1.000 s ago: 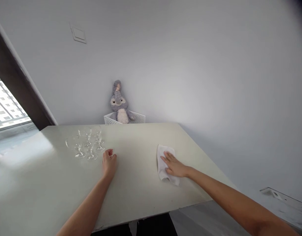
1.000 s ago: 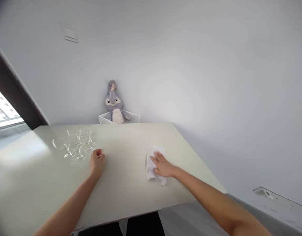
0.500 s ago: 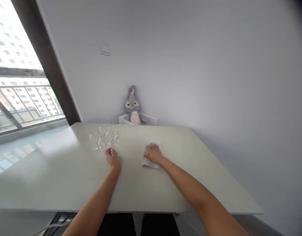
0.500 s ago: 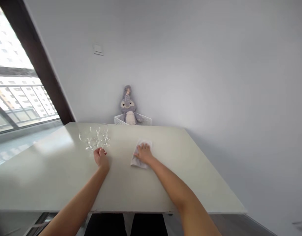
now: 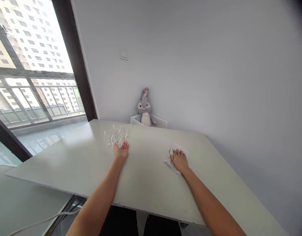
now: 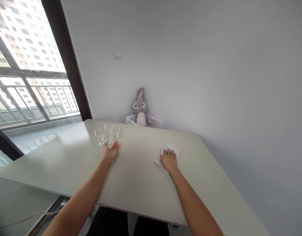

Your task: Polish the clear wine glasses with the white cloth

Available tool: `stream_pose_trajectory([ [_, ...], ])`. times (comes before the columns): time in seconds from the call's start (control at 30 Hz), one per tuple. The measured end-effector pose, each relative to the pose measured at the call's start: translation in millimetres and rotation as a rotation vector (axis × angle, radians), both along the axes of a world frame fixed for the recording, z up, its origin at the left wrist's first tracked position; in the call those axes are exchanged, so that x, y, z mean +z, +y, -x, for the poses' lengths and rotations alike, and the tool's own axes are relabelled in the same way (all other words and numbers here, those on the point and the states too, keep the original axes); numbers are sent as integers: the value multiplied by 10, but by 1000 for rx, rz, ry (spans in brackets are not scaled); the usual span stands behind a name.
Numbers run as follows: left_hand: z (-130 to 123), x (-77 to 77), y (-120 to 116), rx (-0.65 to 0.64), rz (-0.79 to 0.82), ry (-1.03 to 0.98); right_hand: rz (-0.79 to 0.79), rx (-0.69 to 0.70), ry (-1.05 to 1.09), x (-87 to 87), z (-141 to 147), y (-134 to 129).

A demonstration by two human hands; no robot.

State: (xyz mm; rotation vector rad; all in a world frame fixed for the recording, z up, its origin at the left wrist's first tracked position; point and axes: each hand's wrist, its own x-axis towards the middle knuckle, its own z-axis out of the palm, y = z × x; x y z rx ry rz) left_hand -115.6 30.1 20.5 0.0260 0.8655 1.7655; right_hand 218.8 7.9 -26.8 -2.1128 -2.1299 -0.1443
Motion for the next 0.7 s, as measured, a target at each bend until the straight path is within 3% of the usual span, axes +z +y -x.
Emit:
stream_pose_trajectory([
  [0.2, 184, 139, 92, -41, -42, -146, 2, 15, 26, -35, -18, -5],
  [0.37, 133, 146, -103, -56, -23, -158, -31, 36, 74, -8, -4, -35],
  [0.43, -13, 151, -206, -120, -41, -148, -52, 23, 132, 37, 6, -43],
  [0.53, -346, 167, -295, -352, -88, -108, -71, -8, 249, 121, 22, -49],
  [0.63, -715, 184, -260, -578, -127, -37, -108, -43, 296, 178, 61, -71],
  [0.7, -929, 188, -187, -650, -142, -3, -147, -62, 240, 190, 116, -102],
])
